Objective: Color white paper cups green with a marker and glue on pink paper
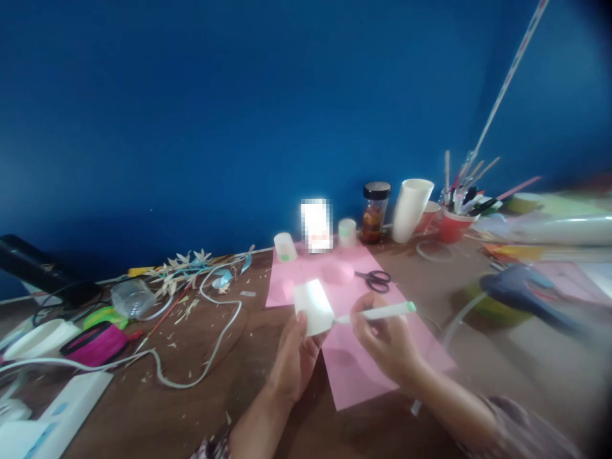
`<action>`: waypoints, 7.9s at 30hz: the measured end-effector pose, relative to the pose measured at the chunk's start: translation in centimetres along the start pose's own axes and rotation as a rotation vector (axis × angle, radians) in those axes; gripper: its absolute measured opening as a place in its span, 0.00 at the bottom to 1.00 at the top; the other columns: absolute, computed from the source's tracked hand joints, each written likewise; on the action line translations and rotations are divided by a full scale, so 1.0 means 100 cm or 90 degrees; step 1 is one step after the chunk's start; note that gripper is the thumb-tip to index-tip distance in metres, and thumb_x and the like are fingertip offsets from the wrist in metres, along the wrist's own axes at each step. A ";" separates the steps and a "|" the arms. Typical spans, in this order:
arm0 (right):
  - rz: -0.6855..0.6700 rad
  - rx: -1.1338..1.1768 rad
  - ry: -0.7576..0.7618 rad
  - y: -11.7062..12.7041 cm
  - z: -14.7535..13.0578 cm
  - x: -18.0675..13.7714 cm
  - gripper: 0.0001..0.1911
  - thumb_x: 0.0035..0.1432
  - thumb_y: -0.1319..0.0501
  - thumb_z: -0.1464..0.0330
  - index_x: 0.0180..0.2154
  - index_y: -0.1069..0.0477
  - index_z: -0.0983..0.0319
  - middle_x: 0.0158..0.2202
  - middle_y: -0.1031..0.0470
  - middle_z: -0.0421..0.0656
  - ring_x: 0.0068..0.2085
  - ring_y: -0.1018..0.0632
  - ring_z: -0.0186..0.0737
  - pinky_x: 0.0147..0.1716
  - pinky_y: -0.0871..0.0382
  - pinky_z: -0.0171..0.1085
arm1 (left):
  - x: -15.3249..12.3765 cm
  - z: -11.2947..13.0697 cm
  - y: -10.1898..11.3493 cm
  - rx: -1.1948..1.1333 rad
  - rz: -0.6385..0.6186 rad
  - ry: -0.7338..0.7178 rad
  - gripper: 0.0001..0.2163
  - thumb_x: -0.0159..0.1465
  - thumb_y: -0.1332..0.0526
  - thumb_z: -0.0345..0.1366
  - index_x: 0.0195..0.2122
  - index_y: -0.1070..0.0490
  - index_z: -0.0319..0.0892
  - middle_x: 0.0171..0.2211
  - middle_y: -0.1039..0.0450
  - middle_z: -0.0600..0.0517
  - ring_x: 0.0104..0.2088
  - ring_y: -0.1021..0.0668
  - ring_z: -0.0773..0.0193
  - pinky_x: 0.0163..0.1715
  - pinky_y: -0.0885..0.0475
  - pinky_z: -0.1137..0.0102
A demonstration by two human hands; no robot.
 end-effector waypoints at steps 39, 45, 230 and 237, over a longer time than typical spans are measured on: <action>0.055 0.002 0.060 0.009 -0.004 -0.001 0.04 0.57 0.43 0.71 0.29 0.35 0.60 0.21 0.34 0.36 0.21 0.34 0.31 0.18 0.40 0.29 | 0.002 -0.005 0.002 0.005 0.016 0.003 0.17 0.63 0.38 0.44 0.47 0.26 0.37 0.41 0.22 0.45 0.42 0.22 0.57 0.51 0.31 0.61; 0.033 0.011 0.071 0.005 -0.004 -0.005 0.02 0.58 0.42 0.70 0.33 0.34 0.60 0.24 0.32 0.37 0.23 0.32 0.31 0.19 0.38 0.29 | 0.000 -0.006 -0.007 0.056 -0.034 -0.010 0.19 0.64 0.41 0.47 0.46 0.26 0.37 0.44 0.23 0.42 0.48 0.24 0.52 0.52 0.34 0.60; -0.047 -0.131 0.152 -0.004 -0.010 -0.010 0.04 0.60 0.43 0.69 0.31 0.33 0.60 0.25 0.28 0.40 0.25 0.27 0.35 0.22 0.33 0.32 | 0.001 -0.002 0.002 0.106 0.010 -0.061 0.21 0.64 0.43 0.51 0.47 0.25 0.39 0.44 0.23 0.44 0.49 0.24 0.53 0.52 0.34 0.59; -0.038 -0.127 0.165 -0.003 -0.011 -0.010 0.03 0.60 0.43 0.70 0.33 0.32 0.60 0.27 0.28 0.40 0.26 0.26 0.35 0.24 0.31 0.32 | 0.001 -0.003 -0.001 0.114 -0.011 -0.063 0.21 0.66 0.46 0.50 0.48 0.27 0.38 0.46 0.24 0.42 0.49 0.25 0.52 0.53 0.34 0.59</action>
Point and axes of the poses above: each hand's wrist, its own x-axis towards the middle knuckle, its own y-axis out of the back of the hand, z = x × y, the point moved 7 cm from there along x, towards the middle knuckle
